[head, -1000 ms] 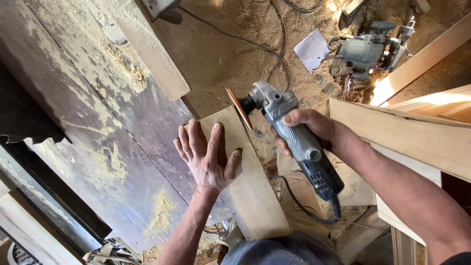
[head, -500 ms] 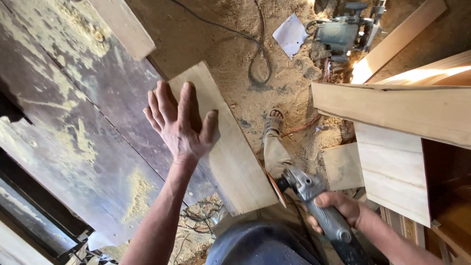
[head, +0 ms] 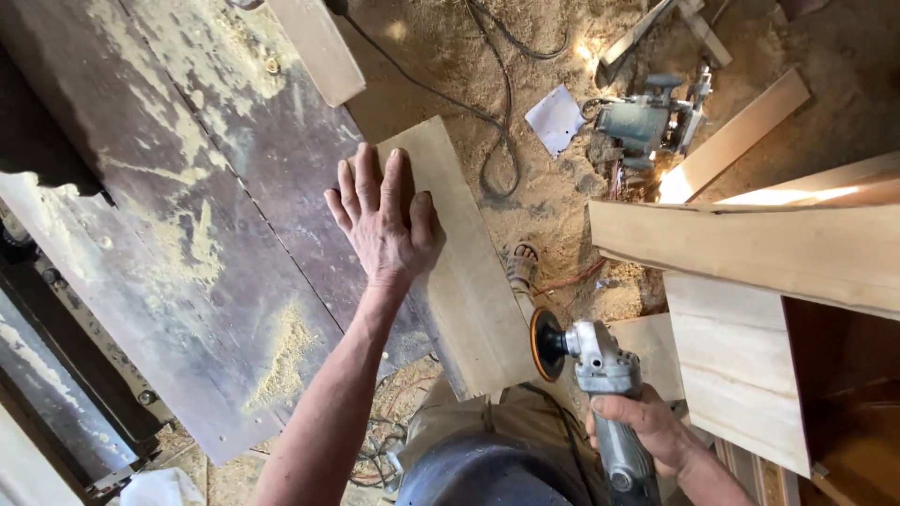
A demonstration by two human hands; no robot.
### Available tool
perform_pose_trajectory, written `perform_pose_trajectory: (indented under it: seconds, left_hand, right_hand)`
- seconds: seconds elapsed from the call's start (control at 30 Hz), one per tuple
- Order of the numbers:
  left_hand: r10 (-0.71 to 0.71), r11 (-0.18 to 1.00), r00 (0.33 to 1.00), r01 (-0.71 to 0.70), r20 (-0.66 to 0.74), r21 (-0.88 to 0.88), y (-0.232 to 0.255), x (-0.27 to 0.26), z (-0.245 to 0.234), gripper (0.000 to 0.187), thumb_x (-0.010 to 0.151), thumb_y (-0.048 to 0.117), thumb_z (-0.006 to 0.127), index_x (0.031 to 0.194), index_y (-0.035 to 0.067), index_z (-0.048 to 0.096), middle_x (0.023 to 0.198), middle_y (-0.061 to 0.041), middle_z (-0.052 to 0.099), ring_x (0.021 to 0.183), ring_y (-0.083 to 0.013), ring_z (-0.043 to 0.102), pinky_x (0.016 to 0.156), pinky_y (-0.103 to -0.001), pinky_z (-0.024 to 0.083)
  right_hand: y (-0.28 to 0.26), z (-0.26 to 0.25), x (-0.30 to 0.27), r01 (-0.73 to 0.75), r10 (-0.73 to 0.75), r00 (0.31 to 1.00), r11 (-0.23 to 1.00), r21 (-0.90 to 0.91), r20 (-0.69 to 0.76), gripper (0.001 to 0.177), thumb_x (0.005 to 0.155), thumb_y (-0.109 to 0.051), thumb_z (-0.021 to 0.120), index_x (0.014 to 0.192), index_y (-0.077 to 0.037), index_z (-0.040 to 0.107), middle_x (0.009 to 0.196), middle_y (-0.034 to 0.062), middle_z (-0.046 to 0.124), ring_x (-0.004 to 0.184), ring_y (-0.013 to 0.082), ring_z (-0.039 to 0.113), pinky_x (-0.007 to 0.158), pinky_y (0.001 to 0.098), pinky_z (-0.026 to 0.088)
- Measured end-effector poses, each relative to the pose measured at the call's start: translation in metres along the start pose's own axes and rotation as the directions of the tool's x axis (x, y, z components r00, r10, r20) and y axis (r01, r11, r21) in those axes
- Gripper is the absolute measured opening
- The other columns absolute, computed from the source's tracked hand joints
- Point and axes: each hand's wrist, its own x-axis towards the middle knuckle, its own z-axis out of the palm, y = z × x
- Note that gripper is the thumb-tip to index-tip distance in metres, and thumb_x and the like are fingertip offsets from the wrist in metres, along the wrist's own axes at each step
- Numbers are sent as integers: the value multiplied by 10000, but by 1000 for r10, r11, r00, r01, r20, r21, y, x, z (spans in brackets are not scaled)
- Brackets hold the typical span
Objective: The person is using a handheld power sander to smooth the surfaces of several small wooden boards on a workbench.
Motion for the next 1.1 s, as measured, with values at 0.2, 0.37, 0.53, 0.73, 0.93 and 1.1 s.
perform_pose_trajectory:
  seconds: [0.2,0.37,0.53,0.73,0.93,1.1]
  left_hand:
    - [-33,999,999,34,32,-34,-14,0,3,568,1026,377,460,1556,172,462,1666,-51,369,1586,-313,241,1295,-554,55]
    - [-5,999,1000,5,1,-36,-20,1,4,538,1031,273,471,1554,147,469,1649,-54,408,1579,-293,278,1305,-505,61]
    - [17,998,1000,-15,20,-66,-32,-3,15,647,940,221,573,1570,155,441,1674,-52,349,1557,-317,263,1263,-513,47]
    - [5,998,1000,-4,20,-69,-30,-1,14,615,952,238,575,1552,159,469,1662,-44,374,1554,-314,270,1264,-511,46]
    - [-13,1000,1000,13,-16,-26,-21,-1,11,528,1029,272,461,1549,177,475,1650,-26,407,1576,-270,285,1304,-511,86]
    - [-86,996,991,90,101,-27,1,7,-8,673,973,488,401,1561,162,423,1665,-31,336,1572,-286,206,1269,-536,4]
  right_hand:
    - [-97,82,-5,178,-174,984,953,-247,35,358,721,-129,759,980,103,673,722,294,712,542,396,670,499,507,589]
    - [-203,170,-2,330,-263,940,865,-378,218,549,700,-159,750,1204,-22,581,915,165,614,646,286,648,585,446,653]
    - [-286,243,7,470,-437,875,656,-591,209,315,789,-223,751,933,49,683,681,199,658,621,329,706,631,473,629]
    - [-255,203,-9,379,-384,915,713,-590,125,375,757,-234,774,895,101,680,689,263,673,606,359,713,591,491,610]
    - [-98,73,-17,104,-110,994,951,-291,-5,429,689,-75,751,1065,120,684,728,304,704,556,384,643,521,507,584]
    - [12,-36,-19,-3,-18,994,982,-189,-111,345,754,-19,718,1001,219,685,736,377,717,576,446,654,554,518,560]
